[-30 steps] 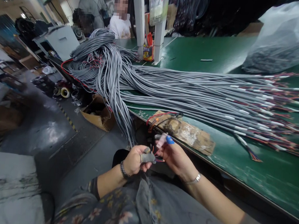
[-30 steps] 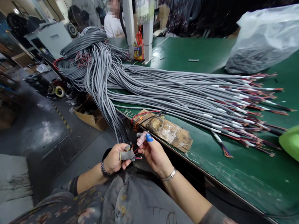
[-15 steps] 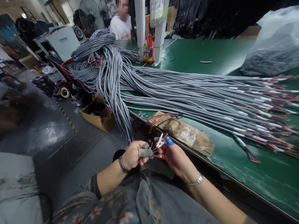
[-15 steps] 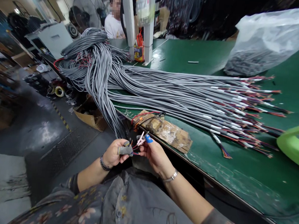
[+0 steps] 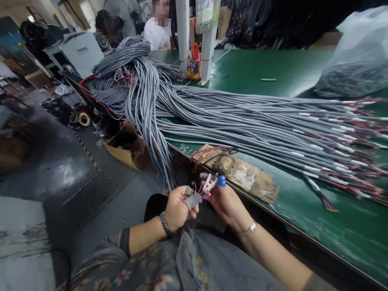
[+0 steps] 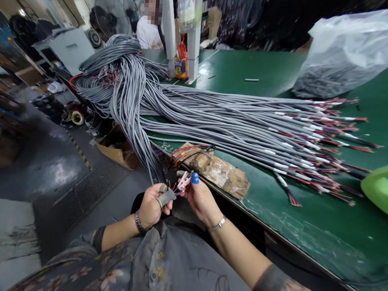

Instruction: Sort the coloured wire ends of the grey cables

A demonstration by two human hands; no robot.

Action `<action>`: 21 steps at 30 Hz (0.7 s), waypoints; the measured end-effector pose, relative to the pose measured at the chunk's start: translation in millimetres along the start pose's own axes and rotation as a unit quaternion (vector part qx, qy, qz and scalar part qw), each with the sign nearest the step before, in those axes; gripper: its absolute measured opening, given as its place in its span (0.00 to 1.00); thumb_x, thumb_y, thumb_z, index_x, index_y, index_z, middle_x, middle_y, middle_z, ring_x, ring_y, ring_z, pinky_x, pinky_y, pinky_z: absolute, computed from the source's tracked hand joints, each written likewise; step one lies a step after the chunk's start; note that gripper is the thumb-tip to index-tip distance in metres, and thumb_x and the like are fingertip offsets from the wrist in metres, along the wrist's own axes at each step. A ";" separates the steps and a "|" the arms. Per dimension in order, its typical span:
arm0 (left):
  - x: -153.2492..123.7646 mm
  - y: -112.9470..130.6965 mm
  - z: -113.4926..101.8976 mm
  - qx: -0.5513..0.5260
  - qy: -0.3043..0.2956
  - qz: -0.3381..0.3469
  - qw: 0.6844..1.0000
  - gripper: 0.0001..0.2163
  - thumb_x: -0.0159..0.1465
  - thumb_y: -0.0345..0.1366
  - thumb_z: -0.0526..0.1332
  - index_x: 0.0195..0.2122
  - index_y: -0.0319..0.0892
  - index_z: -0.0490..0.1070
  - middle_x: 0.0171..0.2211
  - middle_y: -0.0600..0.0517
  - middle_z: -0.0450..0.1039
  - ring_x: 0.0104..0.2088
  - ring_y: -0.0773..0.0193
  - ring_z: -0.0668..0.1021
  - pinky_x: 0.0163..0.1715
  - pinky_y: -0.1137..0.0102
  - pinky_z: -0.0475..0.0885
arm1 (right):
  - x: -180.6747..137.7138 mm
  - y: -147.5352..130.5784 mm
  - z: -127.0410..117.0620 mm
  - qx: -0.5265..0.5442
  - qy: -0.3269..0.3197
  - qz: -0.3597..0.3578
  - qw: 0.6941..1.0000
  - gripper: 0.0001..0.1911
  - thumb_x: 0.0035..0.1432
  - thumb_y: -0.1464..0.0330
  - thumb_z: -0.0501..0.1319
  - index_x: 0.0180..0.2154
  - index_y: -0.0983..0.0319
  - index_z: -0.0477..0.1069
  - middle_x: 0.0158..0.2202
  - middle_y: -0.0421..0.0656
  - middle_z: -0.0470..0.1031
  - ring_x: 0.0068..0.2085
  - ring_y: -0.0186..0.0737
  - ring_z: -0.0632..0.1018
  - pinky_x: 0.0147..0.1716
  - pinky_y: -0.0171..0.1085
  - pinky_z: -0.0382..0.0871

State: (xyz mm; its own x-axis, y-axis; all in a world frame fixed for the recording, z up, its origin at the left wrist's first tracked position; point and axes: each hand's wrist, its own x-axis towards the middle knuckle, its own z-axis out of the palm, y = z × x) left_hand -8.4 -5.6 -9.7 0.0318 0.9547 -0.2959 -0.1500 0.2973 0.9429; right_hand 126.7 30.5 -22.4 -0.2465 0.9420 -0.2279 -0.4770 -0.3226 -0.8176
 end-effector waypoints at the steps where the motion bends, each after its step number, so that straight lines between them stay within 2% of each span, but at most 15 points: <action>1: 0.5 -0.4 -0.1 0.002 -0.002 0.004 1.000 0.17 0.49 0.49 0.66 0.22 0.39 0.66 0.14 0.56 0.67 0.11 0.75 0.65 0.10 0.79 0.58 | 1.8 0.7 -0.1 0.030 -0.004 0.014 0.999 0.29 0.43 0.41 0.61 0.30 0.60 0.74 0.23 0.40 0.72 0.24 0.36 0.69 0.26 0.37 0.64; 7: 2.1 -1.5 -0.7 0.024 -0.016 0.013 1.000 0.17 0.50 0.47 0.66 0.20 0.39 0.64 0.14 0.56 0.67 0.11 0.75 0.65 0.10 0.79 0.59 | 5.1 3.2 1.8 0.103 0.019 0.014 0.994 0.22 0.41 0.48 0.68 0.24 0.61 0.72 0.23 0.39 0.72 0.25 0.35 0.69 0.28 0.36 0.65; 10: 1.7 -1.7 -2.0 0.036 -0.012 0.010 0.999 0.18 0.50 0.49 0.66 0.20 0.39 0.64 0.14 0.56 0.67 0.11 0.75 0.65 0.10 0.79 0.58 | 2.8 2.7 2.6 0.114 0.006 0.024 0.993 0.22 0.43 0.47 0.66 0.26 0.61 0.73 0.23 0.39 0.73 0.25 0.34 0.69 0.27 0.35 0.65; 14: -0.9 -1.9 -6.4 0.039 -0.013 0.010 0.999 0.18 0.50 0.50 0.65 0.21 0.39 0.65 0.14 0.56 0.67 0.11 0.75 0.65 0.10 0.79 0.58 | -4.4 0.1 -2.2 0.128 -0.034 0.074 0.988 0.27 0.40 0.43 0.64 0.29 0.60 0.75 0.26 0.40 0.74 0.26 0.33 0.71 0.26 0.33 0.67; 17: -3.9 -0.7 -10.1 0.038 -0.034 0.000 0.999 0.19 0.49 0.51 0.66 0.21 0.39 0.65 0.13 0.56 0.66 0.11 0.75 0.64 0.10 0.79 0.59 | -12.3 -2.2 -6.8 0.100 -0.078 0.112 0.986 0.27 0.38 0.45 0.67 0.31 0.60 0.76 0.31 0.43 0.76 0.29 0.35 0.73 0.29 0.34 0.68; 21: -6.9 3.2 -10.6 0.063 -0.061 -0.038 0.995 0.19 0.46 0.50 0.68 0.20 0.39 0.66 0.12 0.57 0.65 0.10 0.74 0.64 0.10 0.78 0.58 | -21.2 -4.4 -4.0 -0.005 -0.099 0.117 0.988 0.22 0.36 0.56 0.73 0.33 0.62 0.76 0.33 0.44 0.77 0.30 0.35 0.73 0.31 0.35 0.66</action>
State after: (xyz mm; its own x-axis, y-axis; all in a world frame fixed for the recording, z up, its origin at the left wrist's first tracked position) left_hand -19.6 -11.3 -6.2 0.1589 0.9218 -0.3536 -0.0172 0.3607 0.9325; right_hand 137.4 12.3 -16.1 -0.5103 0.8044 -0.3043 -0.3791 -0.5280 -0.7600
